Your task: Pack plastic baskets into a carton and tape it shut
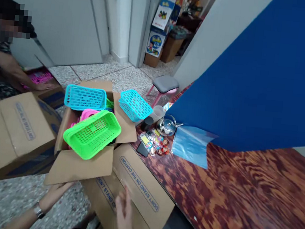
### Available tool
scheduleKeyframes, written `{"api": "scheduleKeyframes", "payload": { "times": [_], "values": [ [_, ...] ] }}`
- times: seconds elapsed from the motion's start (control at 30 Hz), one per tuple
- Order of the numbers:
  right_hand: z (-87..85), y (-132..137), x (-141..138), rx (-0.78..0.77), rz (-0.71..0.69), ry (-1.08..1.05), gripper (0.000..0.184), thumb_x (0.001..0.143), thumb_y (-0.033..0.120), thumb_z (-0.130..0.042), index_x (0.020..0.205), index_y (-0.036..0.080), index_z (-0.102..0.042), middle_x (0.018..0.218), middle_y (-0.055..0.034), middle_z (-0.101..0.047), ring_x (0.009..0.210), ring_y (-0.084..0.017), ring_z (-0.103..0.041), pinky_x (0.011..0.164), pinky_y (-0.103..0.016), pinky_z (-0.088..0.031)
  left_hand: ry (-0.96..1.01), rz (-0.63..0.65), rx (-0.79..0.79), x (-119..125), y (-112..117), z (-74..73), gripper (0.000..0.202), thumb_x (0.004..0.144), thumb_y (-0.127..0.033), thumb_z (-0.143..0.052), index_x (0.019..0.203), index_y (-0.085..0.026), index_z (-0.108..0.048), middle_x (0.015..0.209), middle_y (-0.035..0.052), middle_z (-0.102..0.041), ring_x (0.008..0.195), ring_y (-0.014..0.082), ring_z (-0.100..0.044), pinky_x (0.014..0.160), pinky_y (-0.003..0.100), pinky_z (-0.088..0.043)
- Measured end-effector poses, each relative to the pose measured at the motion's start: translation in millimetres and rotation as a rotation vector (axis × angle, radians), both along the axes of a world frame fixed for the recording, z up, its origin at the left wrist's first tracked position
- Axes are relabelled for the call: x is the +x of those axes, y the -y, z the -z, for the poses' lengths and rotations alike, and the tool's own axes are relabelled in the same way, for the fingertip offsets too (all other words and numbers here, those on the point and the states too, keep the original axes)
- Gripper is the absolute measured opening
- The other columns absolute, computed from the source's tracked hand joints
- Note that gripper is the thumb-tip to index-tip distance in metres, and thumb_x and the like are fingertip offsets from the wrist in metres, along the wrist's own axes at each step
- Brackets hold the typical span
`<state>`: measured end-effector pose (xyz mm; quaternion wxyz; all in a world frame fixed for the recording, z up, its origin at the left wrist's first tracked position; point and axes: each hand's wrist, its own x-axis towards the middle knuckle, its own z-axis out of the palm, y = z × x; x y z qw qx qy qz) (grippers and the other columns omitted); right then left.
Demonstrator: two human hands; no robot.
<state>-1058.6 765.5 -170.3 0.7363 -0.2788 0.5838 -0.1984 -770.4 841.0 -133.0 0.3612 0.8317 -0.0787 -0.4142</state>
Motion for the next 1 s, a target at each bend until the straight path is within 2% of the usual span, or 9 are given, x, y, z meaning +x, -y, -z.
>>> {"api": "scheduleKeyframes", "payload": {
  "times": [0.07, 0.13, 0.2, 0.33, 0.4, 0.47, 0.6, 0.77, 1.0],
  "values": [
    [-21.6, 11.2, 46.9, 0.103, 0.058, 0.164, 0.1, 0.068, 0.071, -0.07, 0.148, 0.026, -0.032, 0.134, -0.012, -0.058, 0.112, -0.028, -0.062, 0.096, -0.043, -0.05, -0.079, 0.079, -0.087, -1.6, 5.9, -25.3, 0.053, 0.05, -0.058, -0.08, 0.088, -0.022, -0.073, 0.11, 0.0072, -0.073, 0.133, 0.0372, -0.044, 0.122, 0.046, -0.022],
    [-48.1, 33.0, 77.9, -0.006, 0.067, 0.223, 0.095, 0.077, 0.069, -0.062, 0.151, 0.024, -0.024, 0.134, -0.0131, -0.057, 0.108, -0.025, -0.064, 0.093, -0.041, -0.051, -0.249, 0.109, -0.215, -1.6, 18.2, -50.3, 0.059, 0.06, -0.06, -0.077, 0.104, -0.021, -0.071, 0.125, 0.0077, -0.067, 0.13, 0.0319, -0.05, 0.117, 0.043, -0.032],
    [-75.2, 59.5, 97.2, -0.27, -0.044, 0.16, 0.078, 0.086, 0.06, -0.055, 0.149, 0.021, -0.03, 0.133, -0.0135, -0.057, 0.109, -0.024, -0.063, 0.093, -0.04, -0.051, -0.388, 0.044, -0.293, 2.7, 36.4, -70.1, 0.062, 0.066, -0.062, -0.074, 0.108, -0.018, -0.069, 0.122, 0.0112, -0.067, 0.121, 0.0297, -0.058, 0.106, 0.04, -0.045],
    [-103.9, 110.6, 131.6, -0.934, -0.514, -0.214, 0.056, 0.092, 0.036, -0.051, 0.145, 0.019, -0.043, 0.125, -0.0133, -0.062, 0.115, -0.028, -0.056, 0.101, -0.045, -0.044, -0.398, -0.206, -0.231, 22.8, 91.1, -87.8, 0.043, 0.087, -0.052, -0.058, 0.08, -0.01, -0.068, 0.082, 0.0127, -0.073, 0.081, 0.0217, -0.07, 0.075, 0.029, -0.056],
    [-99.2, 129.7, 151.3, -1.078, -0.747, -0.412, 0.055, 0.092, 0.032, -0.052, 0.144, 0.02, -0.044, 0.117, -0.0136, -0.064, 0.11, -0.03, -0.056, 0.096, -0.048, -0.046, -0.404, -0.297, -0.208, 35.3, 122.7, -89.0, 0.039, 0.093, -0.044, -0.051, 0.076, -0.011, -0.065, 0.078, 0.0099, -0.073, 0.071, 0.0181, -0.07, 0.066, 0.027, -0.055],
    [-86.0, 142.2, 167.5, -1.043, -0.913, -0.565, 0.043, 0.093, 0.034, -0.05, 0.134, 0.022, -0.056, 0.115, -0.0127, -0.063, 0.107, -0.03, -0.057, 0.088, -0.047, -0.051, -0.412, -0.342, -0.194, 46.9, 150.6, -86.3, 0.039, 0.096, -0.041, -0.046, 0.079, -0.011, -0.064, 0.082, 0.0094, -0.072, 0.067, 0.0158, -0.069, 0.062, 0.026, -0.054],
    [-58.4, 149.2, 176.6, -0.98, -1.04, -0.616, 0.031, 0.093, 0.04, -0.051, 0.117, 0.026, -0.066, 0.135, -0.0075, -0.05, 0.12, -0.029, -0.048, 0.089, -0.045, -0.053, -0.393, -0.35, -0.117, 62.8, 182.0, -65.2, 0.045, 0.097, -0.046, -0.04, 0.082, -0.01, -0.063, 0.109, 0.0168, -0.07, 0.065, 0.0126, -0.067, 0.058, 0.025, -0.052],
    [-49.8, 143.6, 166.3, -1.014, -1.124, -0.558, 0.051, 0.087, 0.036, -0.061, 0.136, 0.024, -0.052, 0.151, -0.0071, -0.036, 0.132, -0.033, -0.036, 0.099, -0.048, -0.049, -0.435, -0.367, -0.144, 68.0, 183.2, -35.7, 0.046, 0.098, -0.047, -0.034, 0.09, -0.011, -0.062, 0.128, 0.0202, -0.062, 0.071, 0.0125, -0.068, 0.062, 0.025, -0.053],
    [-58.2, 134.9, 139.2, -1.07, -1.047, -0.41, 0.044, 0.091, 0.031, -0.053, 0.135, 0.021, -0.055, 0.136, -0.0104, -0.054, 0.116, -0.027, -0.056, 0.1, -0.042, -0.049, -0.453, -0.341, -0.17, 54.8, 169.3, -49.9, 0.025, 0.095, -0.033, -0.048, 0.094, -0.012, -0.061, 0.112, 0.0157, -0.069, 0.07, 0.0141, -0.068, 0.064, 0.026, -0.053]
  ]
}}
